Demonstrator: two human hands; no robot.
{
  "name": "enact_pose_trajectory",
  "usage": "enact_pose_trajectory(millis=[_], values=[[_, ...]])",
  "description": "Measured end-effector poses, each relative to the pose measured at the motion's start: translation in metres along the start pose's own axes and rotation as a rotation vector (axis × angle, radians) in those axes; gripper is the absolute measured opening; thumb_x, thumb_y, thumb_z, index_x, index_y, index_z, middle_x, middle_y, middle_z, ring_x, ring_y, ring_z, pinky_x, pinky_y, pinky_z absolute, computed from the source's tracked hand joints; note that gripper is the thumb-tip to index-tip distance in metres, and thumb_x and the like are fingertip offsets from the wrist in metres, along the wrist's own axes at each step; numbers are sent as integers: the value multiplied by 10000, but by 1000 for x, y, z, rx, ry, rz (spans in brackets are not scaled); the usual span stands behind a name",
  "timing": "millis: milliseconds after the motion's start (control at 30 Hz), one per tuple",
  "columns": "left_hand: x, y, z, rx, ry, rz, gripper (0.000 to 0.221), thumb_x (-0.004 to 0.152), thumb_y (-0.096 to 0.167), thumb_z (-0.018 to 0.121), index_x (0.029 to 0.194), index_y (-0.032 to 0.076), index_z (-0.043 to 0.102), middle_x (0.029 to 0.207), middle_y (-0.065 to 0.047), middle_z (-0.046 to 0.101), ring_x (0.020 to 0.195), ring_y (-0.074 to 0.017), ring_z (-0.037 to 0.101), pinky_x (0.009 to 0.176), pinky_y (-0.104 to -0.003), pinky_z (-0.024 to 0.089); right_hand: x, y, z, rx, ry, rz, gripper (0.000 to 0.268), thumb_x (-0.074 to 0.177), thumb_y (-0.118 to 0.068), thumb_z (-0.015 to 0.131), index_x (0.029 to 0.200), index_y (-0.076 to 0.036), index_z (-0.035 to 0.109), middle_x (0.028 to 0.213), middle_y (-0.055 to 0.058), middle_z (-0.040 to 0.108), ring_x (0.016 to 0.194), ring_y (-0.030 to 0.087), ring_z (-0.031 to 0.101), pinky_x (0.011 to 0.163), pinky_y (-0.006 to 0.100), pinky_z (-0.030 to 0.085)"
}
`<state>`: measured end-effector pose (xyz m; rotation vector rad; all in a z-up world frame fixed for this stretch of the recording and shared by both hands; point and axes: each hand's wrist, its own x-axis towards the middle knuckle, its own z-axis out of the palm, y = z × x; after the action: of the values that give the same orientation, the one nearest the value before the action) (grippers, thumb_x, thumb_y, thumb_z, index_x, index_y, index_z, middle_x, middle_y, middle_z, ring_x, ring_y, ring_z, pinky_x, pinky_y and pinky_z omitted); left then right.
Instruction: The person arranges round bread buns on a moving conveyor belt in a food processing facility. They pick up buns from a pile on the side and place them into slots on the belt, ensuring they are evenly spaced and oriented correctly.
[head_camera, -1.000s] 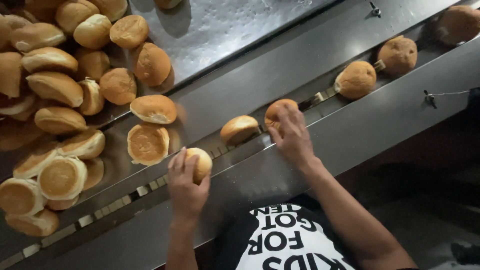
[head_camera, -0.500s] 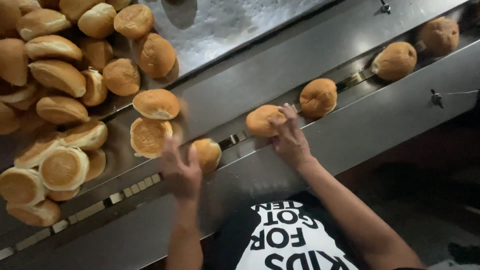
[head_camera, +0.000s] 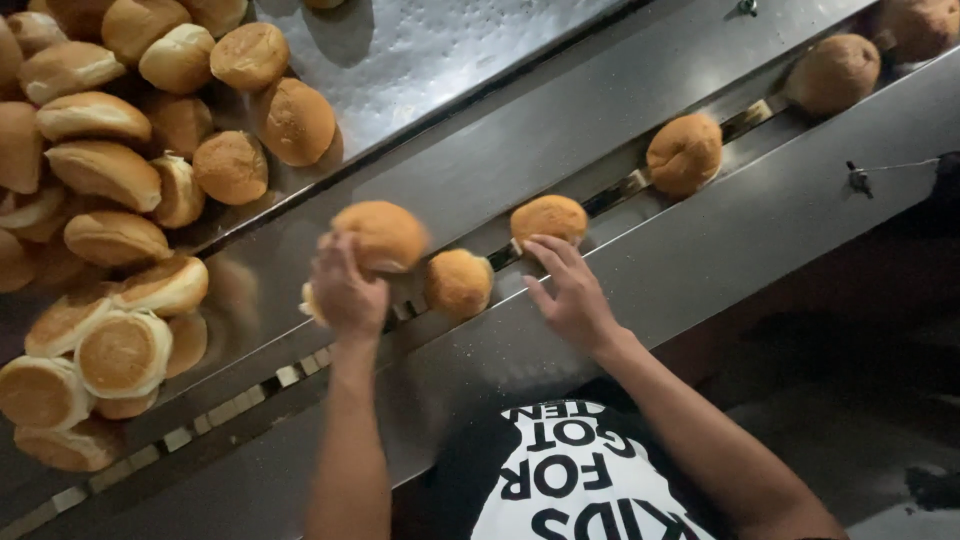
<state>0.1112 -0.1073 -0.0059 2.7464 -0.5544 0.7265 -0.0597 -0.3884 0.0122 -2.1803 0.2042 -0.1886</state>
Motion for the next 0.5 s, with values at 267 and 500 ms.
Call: enact_pose_trajectory(millis=[267, 500], values=[[-32, 93, -83, -689, -247, -68, 399, 927, 288, 638, 1285, 140, 543, 1328, -156, 551, 1137, -412, 618, 857, -515, 560, 30, -43, 27, 623, -242, 109, 914, 764, -352, 858, 1564, -235, 433, 1429, 221, 496, 1327, 426, 518, 1075, 571, 451], [-61, 31, -114, -1161, 137, -795, 379, 929, 201, 612, 1303, 148, 575, 1291, -118, 588, 1151, -264, 615, 917, -430, 533, 23, -2, 25, 384, -63, -62, 828, 736, -149, 813, 1502, -99, 504, 1421, 290, 494, 1358, 475, 479, 1144, 568, 367]])
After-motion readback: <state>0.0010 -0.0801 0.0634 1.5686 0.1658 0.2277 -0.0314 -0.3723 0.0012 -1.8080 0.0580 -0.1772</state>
